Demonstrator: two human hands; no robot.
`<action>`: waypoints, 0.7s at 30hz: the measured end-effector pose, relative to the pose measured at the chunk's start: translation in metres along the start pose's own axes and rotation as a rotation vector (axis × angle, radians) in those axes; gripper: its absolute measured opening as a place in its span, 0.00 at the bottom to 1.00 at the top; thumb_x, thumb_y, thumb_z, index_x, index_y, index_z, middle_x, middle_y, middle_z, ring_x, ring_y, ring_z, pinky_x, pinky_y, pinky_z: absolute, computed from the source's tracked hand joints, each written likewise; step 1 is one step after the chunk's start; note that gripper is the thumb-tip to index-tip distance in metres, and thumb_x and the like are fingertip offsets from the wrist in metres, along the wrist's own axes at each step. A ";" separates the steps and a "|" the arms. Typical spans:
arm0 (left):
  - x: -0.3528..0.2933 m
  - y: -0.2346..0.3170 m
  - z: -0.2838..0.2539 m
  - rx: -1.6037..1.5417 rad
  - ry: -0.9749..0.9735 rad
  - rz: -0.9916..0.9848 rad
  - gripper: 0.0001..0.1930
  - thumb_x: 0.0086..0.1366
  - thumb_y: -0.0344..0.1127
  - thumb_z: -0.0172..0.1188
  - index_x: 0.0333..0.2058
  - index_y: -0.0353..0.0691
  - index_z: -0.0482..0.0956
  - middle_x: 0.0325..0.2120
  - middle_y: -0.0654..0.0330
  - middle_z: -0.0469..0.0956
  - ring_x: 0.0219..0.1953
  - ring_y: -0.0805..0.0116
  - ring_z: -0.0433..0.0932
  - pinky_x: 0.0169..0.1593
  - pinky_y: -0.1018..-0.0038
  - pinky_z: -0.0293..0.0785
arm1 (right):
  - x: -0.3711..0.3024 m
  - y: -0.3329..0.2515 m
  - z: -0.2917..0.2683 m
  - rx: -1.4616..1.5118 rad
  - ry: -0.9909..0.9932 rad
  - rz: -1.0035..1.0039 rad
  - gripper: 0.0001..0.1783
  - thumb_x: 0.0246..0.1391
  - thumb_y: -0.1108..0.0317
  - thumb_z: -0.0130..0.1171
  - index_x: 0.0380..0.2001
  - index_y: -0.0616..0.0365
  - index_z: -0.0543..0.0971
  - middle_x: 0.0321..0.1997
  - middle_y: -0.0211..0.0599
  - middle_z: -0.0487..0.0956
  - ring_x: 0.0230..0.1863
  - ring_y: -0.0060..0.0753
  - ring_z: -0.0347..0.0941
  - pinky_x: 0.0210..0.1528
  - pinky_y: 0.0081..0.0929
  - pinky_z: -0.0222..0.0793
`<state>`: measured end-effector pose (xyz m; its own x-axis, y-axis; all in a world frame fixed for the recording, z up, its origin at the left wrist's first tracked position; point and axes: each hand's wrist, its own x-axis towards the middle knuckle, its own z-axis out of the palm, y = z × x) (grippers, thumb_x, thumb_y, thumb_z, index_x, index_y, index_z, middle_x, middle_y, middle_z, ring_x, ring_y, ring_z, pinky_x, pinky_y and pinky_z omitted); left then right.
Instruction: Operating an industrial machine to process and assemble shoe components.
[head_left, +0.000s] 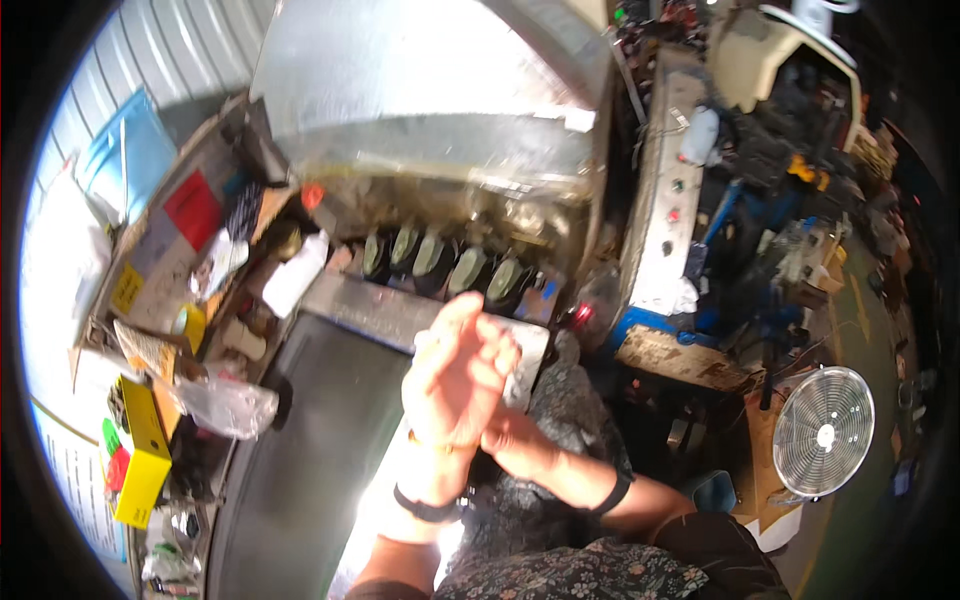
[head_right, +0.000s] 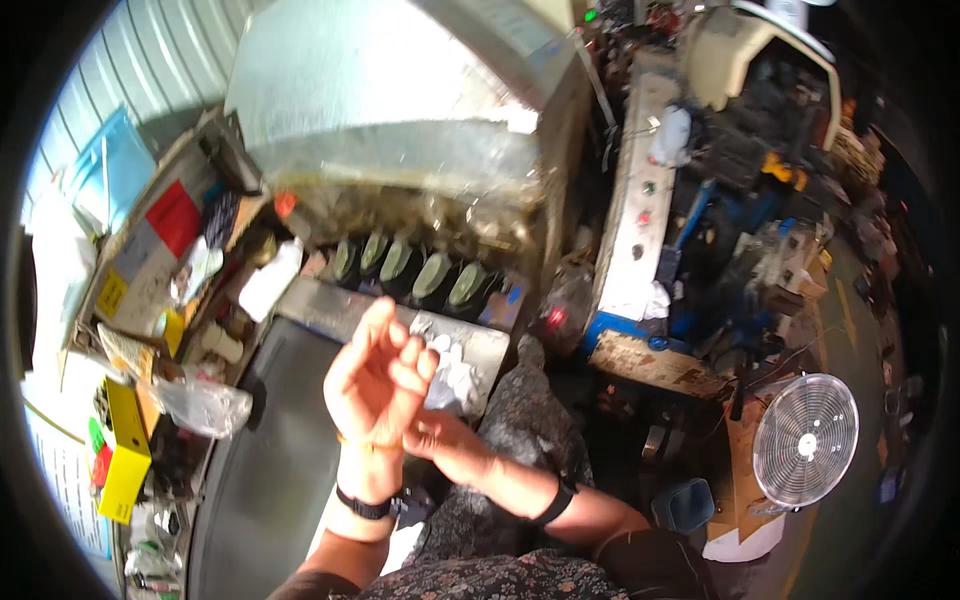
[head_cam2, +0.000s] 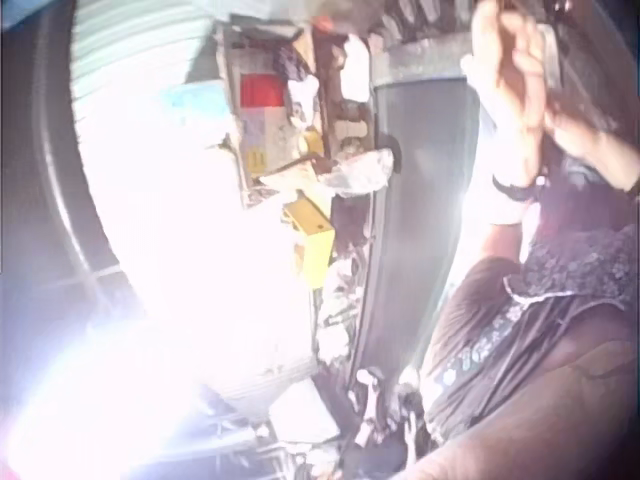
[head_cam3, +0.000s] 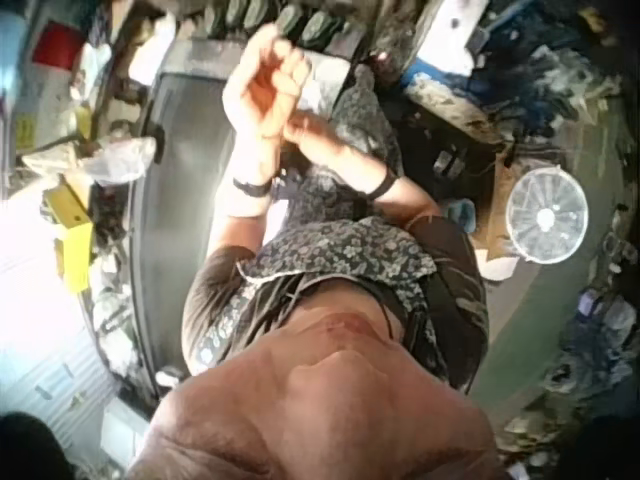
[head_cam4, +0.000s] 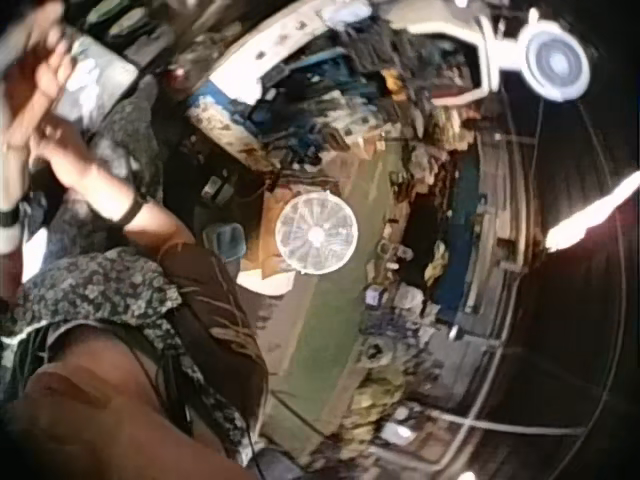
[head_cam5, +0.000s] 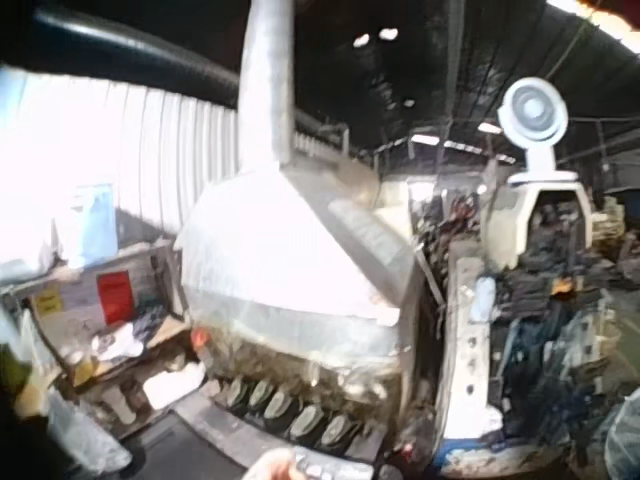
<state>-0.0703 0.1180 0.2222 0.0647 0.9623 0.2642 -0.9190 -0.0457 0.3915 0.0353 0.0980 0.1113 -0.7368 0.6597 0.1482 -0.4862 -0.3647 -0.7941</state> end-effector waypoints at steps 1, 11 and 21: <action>-0.009 -0.008 0.008 0.001 0.023 -0.042 0.18 0.69 0.38 0.52 0.54 0.37 0.76 0.37 0.57 0.81 0.37 0.61 0.78 0.48 0.63 0.72 | -0.018 -0.008 0.009 0.096 0.017 0.063 0.38 0.55 0.48 0.66 0.60 0.63 0.69 0.58 0.33 0.74 0.60 0.24 0.67 0.62 0.27 0.63; -0.053 -0.053 0.032 0.061 0.231 -0.007 0.07 0.67 0.34 0.56 0.39 0.39 0.77 0.27 0.64 0.78 0.32 0.69 0.75 0.41 0.69 0.73 | -0.091 -0.011 0.052 -0.144 0.002 0.169 0.35 0.57 0.58 0.67 0.61 0.65 0.68 0.59 0.40 0.74 0.63 0.29 0.66 0.66 0.29 0.60; -0.065 -0.063 0.022 0.160 0.323 0.081 0.06 0.64 0.33 0.60 0.38 0.40 0.78 0.27 0.65 0.77 0.31 0.71 0.76 0.39 0.72 0.73 | -0.100 0.018 0.051 0.032 -0.053 0.161 0.33 0.52 0.61 0.71 0.56 0.67 0.72 0.53 0.34 0.78 0.55 0.24 0.72 0.61 0.25 0.65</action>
<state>-0.0079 0.0528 0.1993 -0.1552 0.9877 0.0182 -0.8420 -0.1419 0.5205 0.0757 -0.0080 0.1127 -0.8299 0.5555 0.0521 -0.3738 -0.4842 -0.7911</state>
